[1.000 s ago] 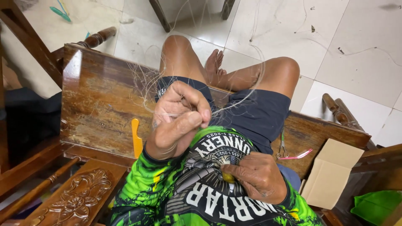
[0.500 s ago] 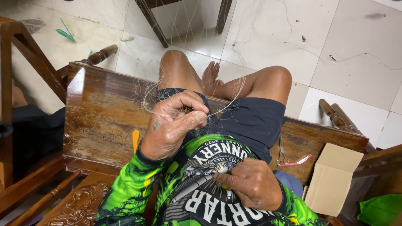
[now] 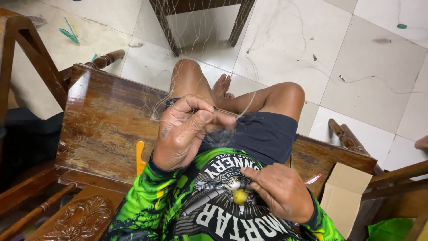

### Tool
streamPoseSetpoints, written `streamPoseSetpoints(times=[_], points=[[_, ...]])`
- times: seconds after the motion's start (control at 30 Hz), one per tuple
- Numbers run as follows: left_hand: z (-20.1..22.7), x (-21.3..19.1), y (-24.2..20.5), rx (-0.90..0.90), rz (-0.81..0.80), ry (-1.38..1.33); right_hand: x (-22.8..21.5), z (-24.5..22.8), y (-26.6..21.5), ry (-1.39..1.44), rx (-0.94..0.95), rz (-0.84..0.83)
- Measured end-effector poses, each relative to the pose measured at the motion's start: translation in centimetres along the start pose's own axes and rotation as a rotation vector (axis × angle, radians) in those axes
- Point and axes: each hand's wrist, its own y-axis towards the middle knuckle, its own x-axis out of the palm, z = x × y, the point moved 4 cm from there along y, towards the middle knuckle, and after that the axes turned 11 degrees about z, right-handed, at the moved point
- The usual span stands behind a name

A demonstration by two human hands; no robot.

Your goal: A person sits on a wooden bench untangling a large bundle of fishing line and assembling small connectors onto it.

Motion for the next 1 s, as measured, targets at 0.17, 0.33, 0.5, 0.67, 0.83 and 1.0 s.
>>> streamPoseSetpoints(times=[0.17,0.33,0.5,0.67,0.83,1.0], points=[[0.7,0.3,-0.2,0.091,-0.115,0.187,1.6,7.4,-4.0,0.263,0.321,-0.071],[2.2,0.5,-0.3,-0.008,-0.084,0.343,-4.0,9.2,-3.9,0.318,0.446,0.194],[2.8,0.1,0.1,-0.010,-0.044,0.473,-9.0,4.9,1.5,0.075,0.062,0.233],[2.9,0.0,0.1,0.031,-0.052,0.497,-7.4,5.1,1.1,-0.464,-0.092,-0.473],[2.4,0.0,-0.1,-0.044,-0.058,0.465,-9.4,2.6,6.8,-0.932,-0.224,-0.152],[2.2,0.1,0.1,-0.104,-0.086,0.407,-9.4,0.5,11.2,-0.848,-0.363,0.198]])
